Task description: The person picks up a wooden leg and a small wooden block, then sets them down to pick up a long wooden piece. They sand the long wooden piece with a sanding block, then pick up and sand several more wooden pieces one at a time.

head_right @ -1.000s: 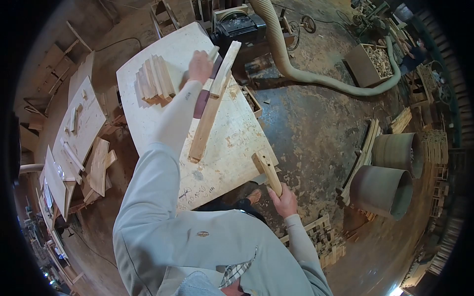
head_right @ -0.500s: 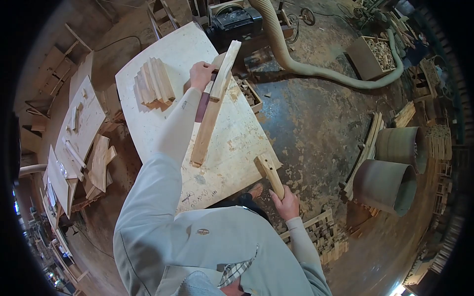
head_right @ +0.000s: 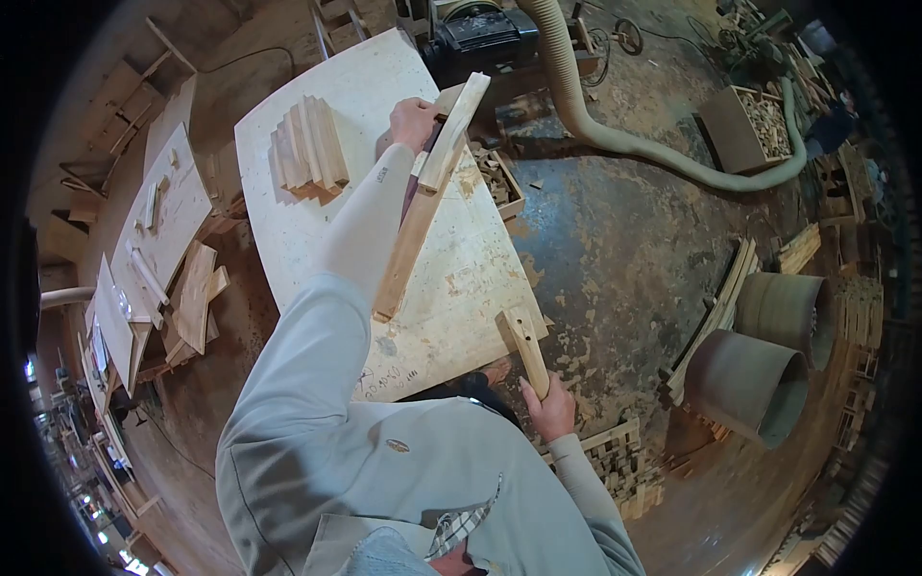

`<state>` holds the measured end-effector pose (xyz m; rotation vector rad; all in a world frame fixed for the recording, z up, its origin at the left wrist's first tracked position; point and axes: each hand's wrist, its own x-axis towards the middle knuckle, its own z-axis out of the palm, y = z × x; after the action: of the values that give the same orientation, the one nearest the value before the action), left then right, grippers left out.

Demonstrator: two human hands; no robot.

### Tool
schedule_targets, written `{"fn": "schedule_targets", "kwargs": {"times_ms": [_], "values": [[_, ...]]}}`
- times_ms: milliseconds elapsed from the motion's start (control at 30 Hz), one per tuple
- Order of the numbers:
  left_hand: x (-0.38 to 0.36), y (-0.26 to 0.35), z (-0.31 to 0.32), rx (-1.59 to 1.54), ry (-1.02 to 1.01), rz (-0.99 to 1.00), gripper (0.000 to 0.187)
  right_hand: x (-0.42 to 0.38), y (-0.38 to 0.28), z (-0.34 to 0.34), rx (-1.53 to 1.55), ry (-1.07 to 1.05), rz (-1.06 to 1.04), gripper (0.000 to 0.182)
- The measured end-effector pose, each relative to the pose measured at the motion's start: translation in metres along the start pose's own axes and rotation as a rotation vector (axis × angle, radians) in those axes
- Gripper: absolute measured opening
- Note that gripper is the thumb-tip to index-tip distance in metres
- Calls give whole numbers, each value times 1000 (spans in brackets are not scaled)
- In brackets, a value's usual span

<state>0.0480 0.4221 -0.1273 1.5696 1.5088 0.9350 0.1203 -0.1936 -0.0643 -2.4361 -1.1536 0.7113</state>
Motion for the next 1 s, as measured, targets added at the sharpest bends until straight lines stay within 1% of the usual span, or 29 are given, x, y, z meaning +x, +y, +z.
{"fn": "schedule_targets", "kwargs": {"times_ms": [167,267,333,467,533,667,733,1000], "values": [[-10,8,-3,-11,59,36,21,2,2,5,35,-13,24,51],[-6,6,1,5,83,67,21,3,10,11,29,25,9,52],[-6,8,0,25,80,70,22,5,9,10,68,-30,42,53],[-7,10,3,21,131,99,23,7,30,27,89,-13,37,52],[-4,9,5,39,144,116,24,9,28,29,47,33,-32,52],[4,3,10,68,195,142,25,14,40,38,0,25,-24,52],[2,6,9,66,207,154,26,16,43,43,69,55,-68,53],[-6,15,1,69,232,225,25,23,48,55,122,95,-112,50]]}}
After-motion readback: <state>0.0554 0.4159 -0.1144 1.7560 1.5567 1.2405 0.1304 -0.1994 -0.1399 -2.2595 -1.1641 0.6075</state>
